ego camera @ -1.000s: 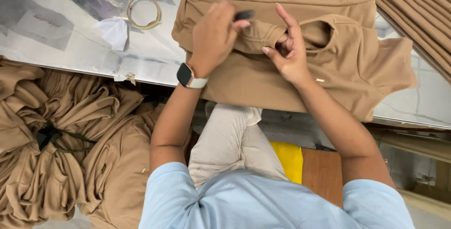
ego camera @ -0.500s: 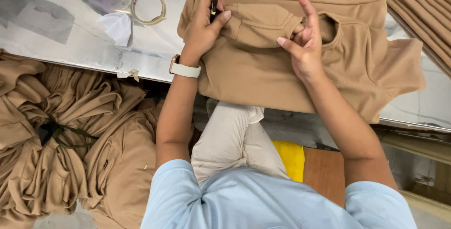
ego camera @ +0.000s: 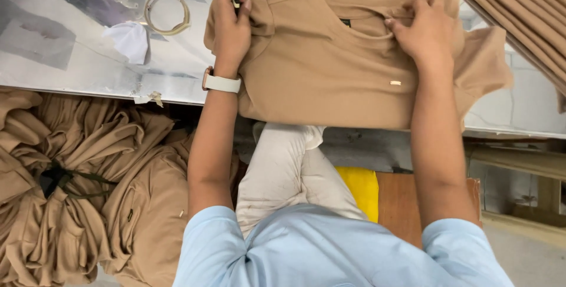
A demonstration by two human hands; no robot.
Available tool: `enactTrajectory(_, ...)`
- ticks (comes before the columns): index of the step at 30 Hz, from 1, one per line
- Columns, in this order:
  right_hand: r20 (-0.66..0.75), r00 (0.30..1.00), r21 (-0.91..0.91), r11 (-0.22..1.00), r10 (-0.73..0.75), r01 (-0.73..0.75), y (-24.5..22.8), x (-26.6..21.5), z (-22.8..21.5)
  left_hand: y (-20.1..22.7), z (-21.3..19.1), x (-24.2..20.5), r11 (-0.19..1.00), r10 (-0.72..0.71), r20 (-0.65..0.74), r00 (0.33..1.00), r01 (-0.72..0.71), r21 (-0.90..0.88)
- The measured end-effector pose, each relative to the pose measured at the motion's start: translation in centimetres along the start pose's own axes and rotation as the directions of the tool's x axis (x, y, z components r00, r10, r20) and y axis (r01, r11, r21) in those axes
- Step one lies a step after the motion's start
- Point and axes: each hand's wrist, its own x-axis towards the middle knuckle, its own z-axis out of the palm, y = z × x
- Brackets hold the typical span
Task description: Trimming loose threads from t-shirts using a thread nipper and folding them neatly on a work table.
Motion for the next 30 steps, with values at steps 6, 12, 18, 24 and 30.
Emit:
enactTrajectory(6,-0.316,0.896,0.058,0.937,-0.311,0.345,0.6,-8.9,-5.0,1.8,-4.0,-2.9,0.951,0.192,0.020,0.981,-0.181,-0.250)
enactTrajectory(12,-0.227,0.917,0.225,0.898,-0.328,0.377,0.5,-12.2,-4.5,1.7,-4.8,-6.3,0.975,0.197,0.094,0.976,-0.205,0.083)
enactTrajectory(18,-0.193,0.953,0.232,0.933,-0.234,0.276,-1.2,-2.4,1.5,0.5,-2.0,-4.6,0.977,0.173,0.020,0.985,-0.174,0.122)
enactTrajectory(24,-0.440,0.780,0.173,0.811,-0.445,0.560,-1.4,-12.8,-3.2,1.6,-6.1,-6.4,0.972,0.197,0.009,0.980,-0.194,-0.134)
enactTrajectory(30,-0.409,0.787,0.324,0.733,-0.462,0.599,-0.2,-20.5,-3.2,6.7,-4.4,-9.3,0.963,0.270,-0.123,0.955,-0.270,0.010)
